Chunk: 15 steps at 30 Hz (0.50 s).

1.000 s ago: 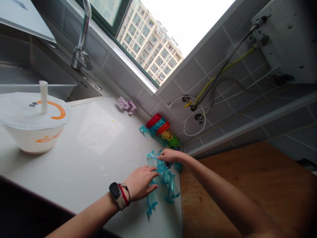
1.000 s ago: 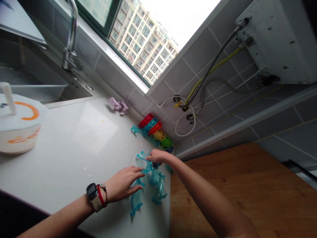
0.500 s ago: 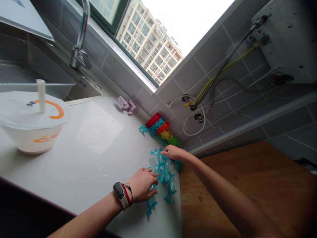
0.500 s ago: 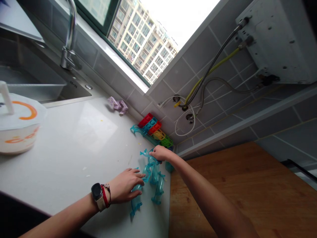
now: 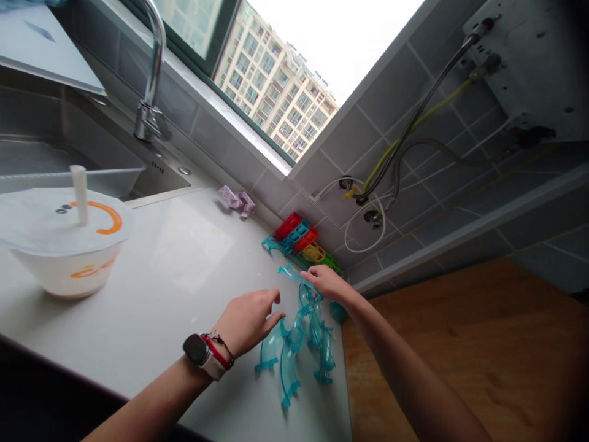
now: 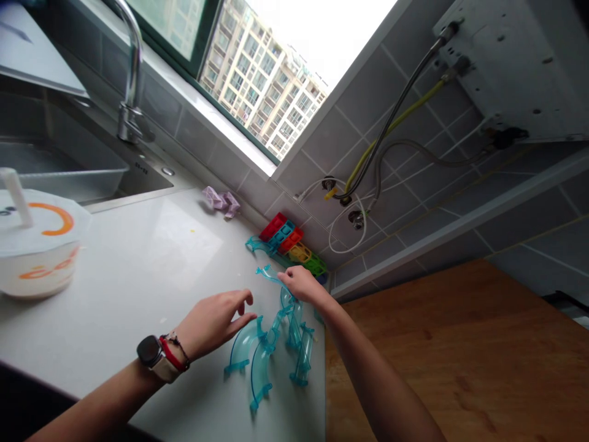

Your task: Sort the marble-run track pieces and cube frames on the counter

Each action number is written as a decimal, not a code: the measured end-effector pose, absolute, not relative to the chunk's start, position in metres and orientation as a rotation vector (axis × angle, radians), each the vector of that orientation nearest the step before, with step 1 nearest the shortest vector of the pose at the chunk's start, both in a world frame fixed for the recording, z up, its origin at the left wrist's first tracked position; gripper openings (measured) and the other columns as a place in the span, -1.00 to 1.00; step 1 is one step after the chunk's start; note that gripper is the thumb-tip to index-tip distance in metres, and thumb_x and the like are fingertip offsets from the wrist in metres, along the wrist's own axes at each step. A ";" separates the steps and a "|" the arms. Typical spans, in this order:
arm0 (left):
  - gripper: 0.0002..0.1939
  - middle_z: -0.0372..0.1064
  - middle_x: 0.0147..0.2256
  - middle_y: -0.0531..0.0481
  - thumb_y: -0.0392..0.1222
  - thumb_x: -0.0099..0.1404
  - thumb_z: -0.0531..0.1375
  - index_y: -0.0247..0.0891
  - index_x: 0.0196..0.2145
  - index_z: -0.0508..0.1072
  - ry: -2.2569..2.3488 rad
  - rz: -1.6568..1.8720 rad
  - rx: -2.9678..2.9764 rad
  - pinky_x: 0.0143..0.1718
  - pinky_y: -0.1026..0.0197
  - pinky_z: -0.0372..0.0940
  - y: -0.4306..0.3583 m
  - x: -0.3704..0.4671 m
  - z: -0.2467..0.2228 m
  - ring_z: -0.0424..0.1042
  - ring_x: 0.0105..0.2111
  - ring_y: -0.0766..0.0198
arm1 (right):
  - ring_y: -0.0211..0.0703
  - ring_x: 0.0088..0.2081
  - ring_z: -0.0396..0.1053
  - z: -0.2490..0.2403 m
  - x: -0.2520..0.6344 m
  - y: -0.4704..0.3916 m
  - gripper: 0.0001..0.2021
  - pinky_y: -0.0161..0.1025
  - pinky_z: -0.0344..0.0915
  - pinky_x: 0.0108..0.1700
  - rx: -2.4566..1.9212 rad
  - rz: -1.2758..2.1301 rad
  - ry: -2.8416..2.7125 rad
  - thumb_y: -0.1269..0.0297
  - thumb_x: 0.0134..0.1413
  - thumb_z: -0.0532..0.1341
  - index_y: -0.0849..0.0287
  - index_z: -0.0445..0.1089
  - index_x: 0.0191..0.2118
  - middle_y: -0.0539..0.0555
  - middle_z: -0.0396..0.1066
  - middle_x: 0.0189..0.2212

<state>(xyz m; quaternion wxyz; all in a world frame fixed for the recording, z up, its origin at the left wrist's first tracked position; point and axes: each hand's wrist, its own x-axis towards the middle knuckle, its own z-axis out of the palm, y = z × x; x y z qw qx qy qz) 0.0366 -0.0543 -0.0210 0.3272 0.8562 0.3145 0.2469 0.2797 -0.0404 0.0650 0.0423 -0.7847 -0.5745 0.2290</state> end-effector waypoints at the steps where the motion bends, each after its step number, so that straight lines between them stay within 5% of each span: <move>1: -0.74 0.58 -0.20 -0.08 0.03 0.47 0.11 -0.16 -0.08 0.46 0.897 0.638 2.217 -0.26 0.11 0.37 -0.053 0.037 -0.021 0.57 -0.22 0.07 | -0.27 -0.57 0.25 0.066 0.276 -0.044 -0.57 -0.34 0.14 -0.48 -2.336 0.707 -1.701 -0.05 0.28 0.17 0.13 0.26 -0.51 -0.07 0.25 -0.66; 7: -0.63 0.60 -0.13 -0.23 0.10 0.39 0.17 -0.22 -0.06 0.50 1.036 0.344 2.262 -0.22 0.02 0.43 -0.069 0.054 -0.037 0.60 -0.13 -0.09 | -0.24 -0.58 0.15 0.051 0.232 -0.092 -0.46 -0.31 0.20 -0.47 -1.928 0.762 -1.299 -0.31 0.32 -0.16 0.05 0.14 -0.36 -0.14 0.06 -0.63; 11: -0.62 0.60 -0.12 -0.29 0.04 0.32 0.23 -0.27 -0.06 0.51 1.047 0.277 2.297 -0.18 -0.04 0.46 -0.077 0.065 -0.049 0.60 -0.11 -0.17 | -0.26 -0.56 0.09 0.029 0.197 -0.132 -0.59 -0.30 0.18 -0.44 -1.262 1.119 -0.755 -0.19 0.24 0.18 0.07 0.27 -0.36 -0.15 0.04 -0.61; 15: -0.70 0.60 -0.12 -0.29 -0.12 0.32 0.17 -0.26 -0.06 0.55 1.048 0.269 2.301 -0.19 -0.04 0.46 -0.074 0.065 -0.052 0.61 -0.11 -0.15 | -0.26 -0.55 0.03 0.017 0.178 -0.151 -0.67 -0.30 0.16 -0.44 -1.051 1.247 -0.607 -0.03 0.29 0.23 0.09 0.34 -0.38 -0.13 0.03 -0.60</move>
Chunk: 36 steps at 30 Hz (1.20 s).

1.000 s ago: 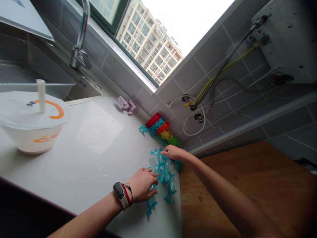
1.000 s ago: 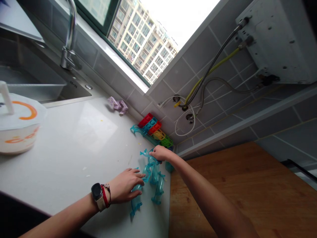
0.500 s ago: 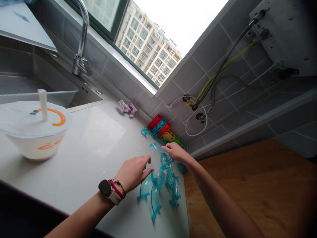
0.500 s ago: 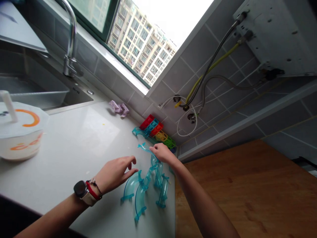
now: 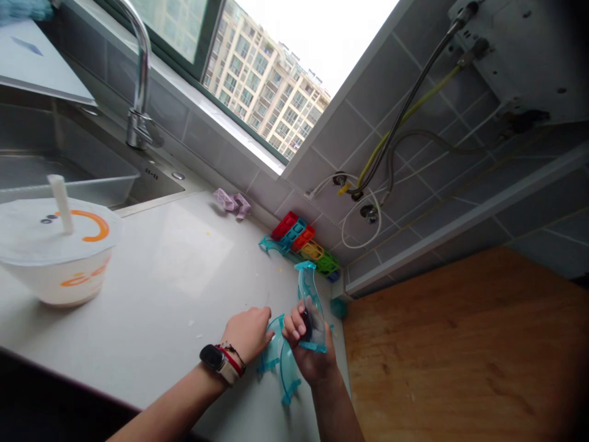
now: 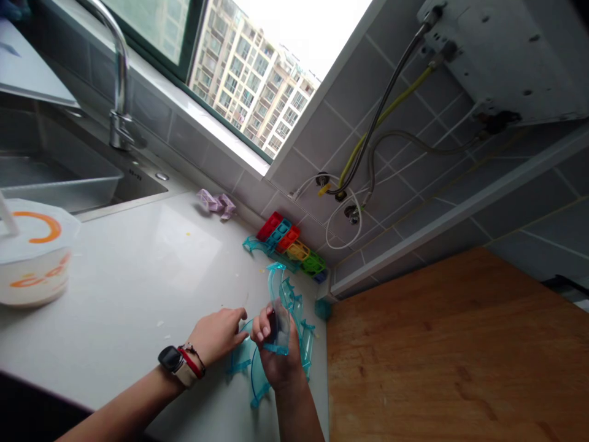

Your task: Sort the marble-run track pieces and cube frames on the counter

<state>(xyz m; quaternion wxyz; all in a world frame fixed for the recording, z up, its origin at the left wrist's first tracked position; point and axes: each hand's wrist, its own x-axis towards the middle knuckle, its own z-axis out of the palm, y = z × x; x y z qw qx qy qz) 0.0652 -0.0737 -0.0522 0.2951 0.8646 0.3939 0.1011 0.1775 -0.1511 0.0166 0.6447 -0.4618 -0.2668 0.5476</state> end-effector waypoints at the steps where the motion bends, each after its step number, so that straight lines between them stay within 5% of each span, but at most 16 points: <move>1: -0.71 0.60 -0.12 -0.28 -0.15 0.32 0.15 -0.24 -0.07 0.56 1.049 0.270 2.299 -0.19 -0.03 0.46 -0.072 0.064 -0.052 0.61 -0.12 -0.13 | -0.26 -0.54 0.02 0.015 0.175 -0.153 -0.68 -0.30 0.17 -0.44 -1.018 1.257 -0.590 -0.02 0.31 0.22 0.09 0.34 -0.38 -0.12 0.03 -0.60; 9: -0.69 0.61 -0.14 -0.21 -0.22 0.32 0.08 -0.17 -0.09 0.59 1.050 0.302 2.296 -0.19 0.02 0.44 -0.066 0.059 -0.050 0.61 -0.14 -0.06 | -0.25 -0.48 0.10 0.003 0.179 -0.157 -0.73 -0.30 0.24 -0.37 -0.915 1.205 -0.491 0.10 0.29 0.26 0.08 0.33 -0.41 -0.10 0.05 -0.53; 17: -0.73 0.58 -0.13 -0.18 -0.15 0.35 0.12 -0.17 -0.06 0.53 1.035 0.332 2.304 -0.20 0.03 0.42 -0.065 0.056 -0.052 0.59 -0.13 -0.04 | -0.20 -0.32 0.31 -0.007 0.188 -0.168 -0.71 -0.16 0.40 -0.09 -0.957 1.107 -0.458 0.08 0.22 0.33 0.07 0.34 -0.44 -0.07 0.23 -0.44; 25: -0.72 0.58 -0.25 -0.18 0.01 0.40 0.14 -0.19 -0.32 0.54 0.984 0.306 2.363 -0.29 0.05 0.42 -0.073 0.045 -0.019 0.60 -0.21 -0.07 | -0.21 -0.41 0.23 -0.001 0.201 -0.187 -0.71 -0.21 0.38 -0.23 -1.000 0.966 -0.504 0.03 0.24 0.31 0.04 0.34 -0.43 -0.07 0.18 -0.47; 36: -0.76 0.62 -0.29 -0.23 -0.01 0.31 0.30 -0.23 -0.31 0.63 0.817 0.124 2.412 -0.27 -0.06 0.47 -0.100 0.055 -0.010 0.63 -0.25 -0.19 | -0.20 -0.41 0.23 -0.009 0.207 -0.216 -0.67 -0.26 0.30 -0.30 -1.072 0.850 -0.513 -0.01 0.25 0.28 0.08 0.40 -0.44 -0.03 0.25 -0.47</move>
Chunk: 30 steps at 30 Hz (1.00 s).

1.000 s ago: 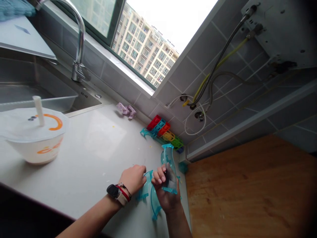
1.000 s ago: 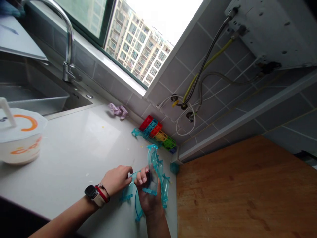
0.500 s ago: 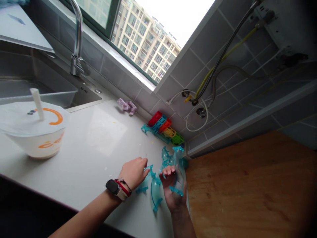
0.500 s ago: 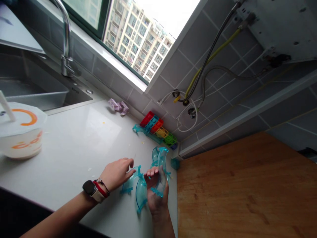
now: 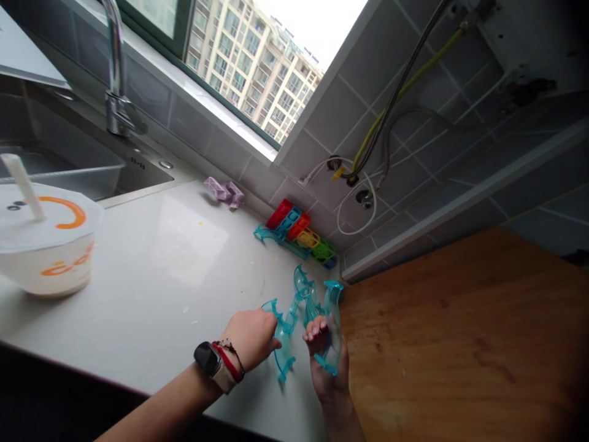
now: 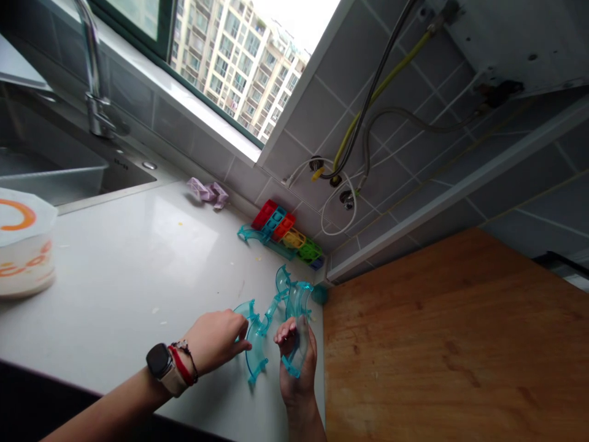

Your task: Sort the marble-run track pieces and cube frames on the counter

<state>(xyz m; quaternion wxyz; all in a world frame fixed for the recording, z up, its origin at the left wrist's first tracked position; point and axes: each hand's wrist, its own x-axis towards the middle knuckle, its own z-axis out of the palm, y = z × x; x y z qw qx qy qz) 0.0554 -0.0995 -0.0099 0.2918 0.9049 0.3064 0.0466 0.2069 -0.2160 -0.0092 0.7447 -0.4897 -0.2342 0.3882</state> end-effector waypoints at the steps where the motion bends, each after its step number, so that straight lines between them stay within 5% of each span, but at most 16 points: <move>1: -0.74 0.62 -0.29 -0.23 0.01 0.32 0.28 -0.22 -0.31 0.63 0.823 0.139 2.406 -0.27 -0.06 0.47 -0.099 0.057 -0.010 0.63 -0.25 -0.19 | -0.20 -0.41 0.24 -0.011 0.208 -0.217 -0.67 -0.26 0.31 -0.30 -1.078 0.847 -0.505 -0.01 0.25 0.28 0.08 0.40 -0.44 -0.03 0.25 -0.48; 8: -0.75 0.61 -0.23 -0.18 0.04 0.36 0.24 -0.16 -0.20 0.60 0.881 0.256 2.378 -0.25 0.00 0.43 -0.095 0.063 -0.014 0.61 -0.18 -0.13 | -0.20 -0.40 0.28 -0.019 0.213 -0.217 -0.66 -0.26 0.34 -0.28 -1.179 0.768 -0.512 -0.02 0.22 0.30 0.09 0.41 -0.46 -0.02 0.28 -0.48; 15: -0.54 0.61 -0.20 -0.20 0.23 0.32 0.23 -0.18 -0.06 0.55 0.937 0.294 2.343 -0.25 0.02 0.42 -0.104 0.082 -0.019 0.61 -0.18 -0.14 | -0.21 -0.36 0.34 -0.029 0.219 -0.221 -0.68 -0.27 0.37 -0.26 -1.213 0.741 -0.449 -0.01 0.18 0.33 0.11 0.44 -0.43 -0.02 0.34 -0.43; 22: -0.65 0.61 -0.22 -0.25 0.07 0.38 0.16 -0.21 -0.18 0.60 0.964 0.332 2.345 -0.28 -0.03 0.43 -0.118 0.101 -0.035 0.62 -0.21 -0.18 | 0.01 0.04 0.45 -0.040 0.226 -0.217 -0.72 -0.02 0.41 0.06 -1.222 0.739 -0.419 -0.02 0.19 0.33 0.10 0.58 -0.21 0.12 0.55 -0.11; 30: -0.69 0.61 -0.27 -0.26 -0.07 0.39 0.10 -0.21 -0.26 0.62 0.965 0.360 2.358 -0.30 0.04 0.41 -0.115 0.101 -0.035 0.63 -0.25 -0.12 | 0.12 0.29 0.32 -0.037 0.232 -0.210 -0.63 0.14 0.26 0.27 -1.231 0.761 -0.428 -0.11 0.15 0.34 0.01 0.59 -0.07 0.11 0.50 0.16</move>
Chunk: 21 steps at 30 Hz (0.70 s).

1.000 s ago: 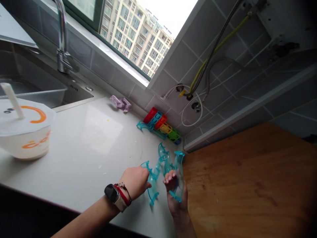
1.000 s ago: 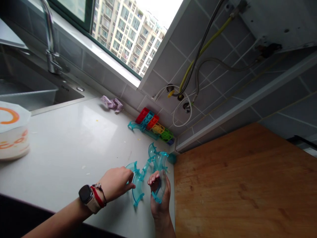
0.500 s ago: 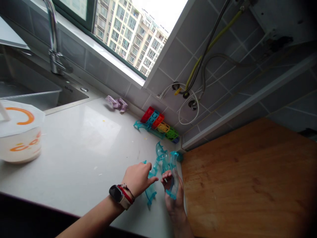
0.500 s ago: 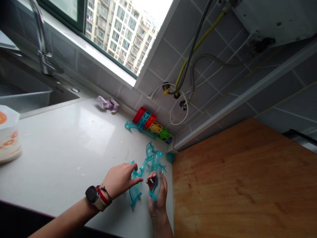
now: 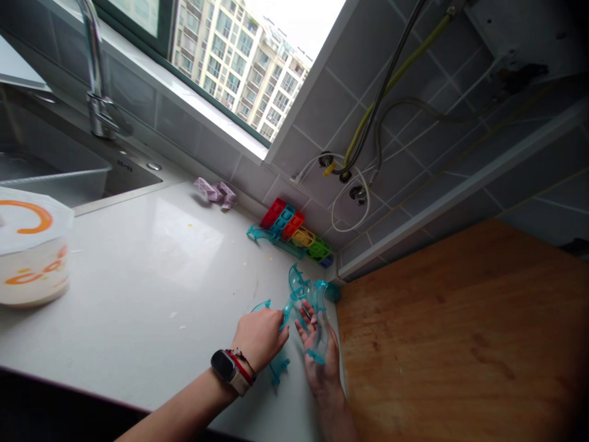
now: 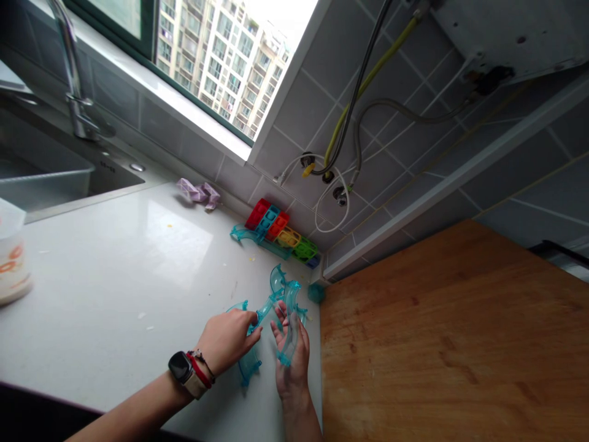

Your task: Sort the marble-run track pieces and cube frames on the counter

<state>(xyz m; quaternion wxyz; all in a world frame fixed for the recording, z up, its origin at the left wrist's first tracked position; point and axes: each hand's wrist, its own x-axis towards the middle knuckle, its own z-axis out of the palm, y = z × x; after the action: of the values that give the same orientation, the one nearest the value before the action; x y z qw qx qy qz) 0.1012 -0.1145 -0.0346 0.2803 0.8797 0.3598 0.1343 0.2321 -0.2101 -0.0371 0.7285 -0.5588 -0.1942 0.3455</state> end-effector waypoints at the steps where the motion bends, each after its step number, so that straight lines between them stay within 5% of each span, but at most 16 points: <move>1: -0.70 0.61 -0.28 -0.26 -0.08 0.39 0.10 -0.21 -0.28 0.61 0.966 0.360 2.361 -0.30 0.04 0.41 -0.114 0.101 -0.034 0.63 -0.25 -0.12 | 0.12 0.30 0.31 -0.038 0.233 -0.210 -0.63 0.14 0.25 0.29 -1.228 0.769 -0.430 -0.10 0.16 0.33 0.02 0.59 -0.05 0.12 0.48 0.18; 14: -0.73 0.60 -0.31 -0.23 -0.11 0.38 0.08 -0.19 -0.31 0.57 0.972 0.396 2.377 -0.34 0.06 0.38 -0.113 0.099 -0.031 0.62 -0.29 -0.11 | 0.18 0.23 0.40 -0.038 0.234 -0.209 -0.55 0.20 0.35 0.19 -1.186 0.727 -0.327 -0.09 0.19 0.30 -0.07 0.47 0.13 0.09 0.48 0.16; 21: -0.73 0.60 -0.28 -0.19 -0.09 0.42 0.06 -0.19 -0.30 0.52 0.947 0.422 2.394 -0.34 0.14 0.35 -0.112 0.097 -0.025 0.62 -0.27 -0.02 | 0.17 0.32 0.28 -0.040 0.234 -0.207 -0.55 0.22 0.27 0.26 -1.202 0.755 -0.342 -0.12 0.19 0.29 0.01 0.51 0.09 0.14 0.32 0.32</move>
<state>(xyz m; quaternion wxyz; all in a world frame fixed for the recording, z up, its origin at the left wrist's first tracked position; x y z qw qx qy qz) 0.0969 -0.1115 -0.0248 0.2634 0.8852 0.3502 0.1560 0.2341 -0.2072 -0.0398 0.7452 -0.5491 -0.1560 0.3447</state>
